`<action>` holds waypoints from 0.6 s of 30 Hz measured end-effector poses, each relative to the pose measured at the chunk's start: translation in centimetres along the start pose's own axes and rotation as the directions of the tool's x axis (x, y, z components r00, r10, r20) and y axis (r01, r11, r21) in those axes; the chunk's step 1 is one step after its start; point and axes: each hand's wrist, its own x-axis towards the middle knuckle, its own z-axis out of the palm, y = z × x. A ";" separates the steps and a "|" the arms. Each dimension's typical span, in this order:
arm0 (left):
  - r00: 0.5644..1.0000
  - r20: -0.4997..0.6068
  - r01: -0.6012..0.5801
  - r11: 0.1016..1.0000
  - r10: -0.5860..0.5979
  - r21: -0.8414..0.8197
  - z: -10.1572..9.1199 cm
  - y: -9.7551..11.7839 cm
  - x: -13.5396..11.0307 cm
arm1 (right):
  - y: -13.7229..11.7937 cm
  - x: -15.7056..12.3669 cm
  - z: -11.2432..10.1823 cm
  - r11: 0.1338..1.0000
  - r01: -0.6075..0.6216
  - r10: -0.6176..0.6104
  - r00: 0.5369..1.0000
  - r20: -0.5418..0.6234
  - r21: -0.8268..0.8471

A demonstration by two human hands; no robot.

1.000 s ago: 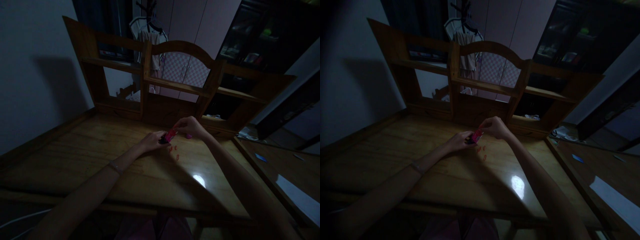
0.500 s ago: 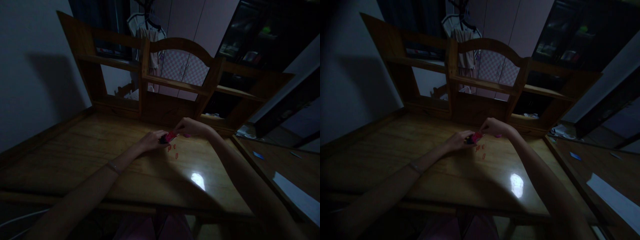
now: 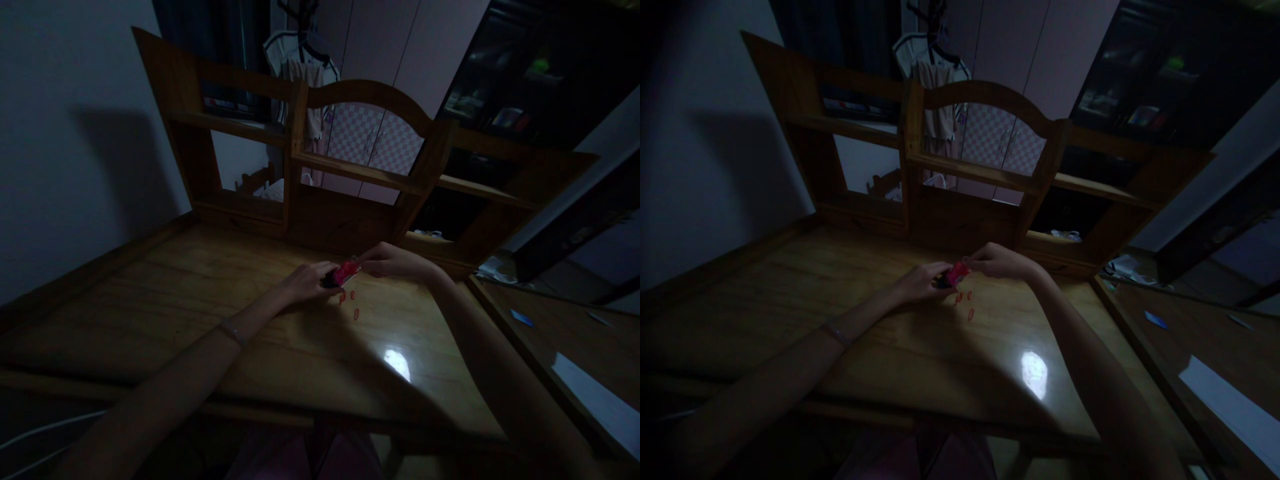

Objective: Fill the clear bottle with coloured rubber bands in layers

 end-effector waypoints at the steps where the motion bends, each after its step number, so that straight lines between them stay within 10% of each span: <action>1: 1.000 -0.002 0.002 1.000 -0.002 0.000 0.0 0.0 0.0 | 0.1 -0.1 0.0 1.000 -0.004 0.004 1.000 -0.027 -0.012; 13: 0.998 -0.034 0.044 0.999 -0.045 -0.010 0.0 0.1 0.0 | 0.8 -0.5 0.1 0.999 -0.034 0.030 0.953 -0.302 -0.010; 18: 0.999 -0.026 0.041 0.999 -0.041 0.002 -0.1 0.2 0.0 | 1.0 0.1 0.4 0.993 -0.009 -0.011 0.984 -0.175 -0.115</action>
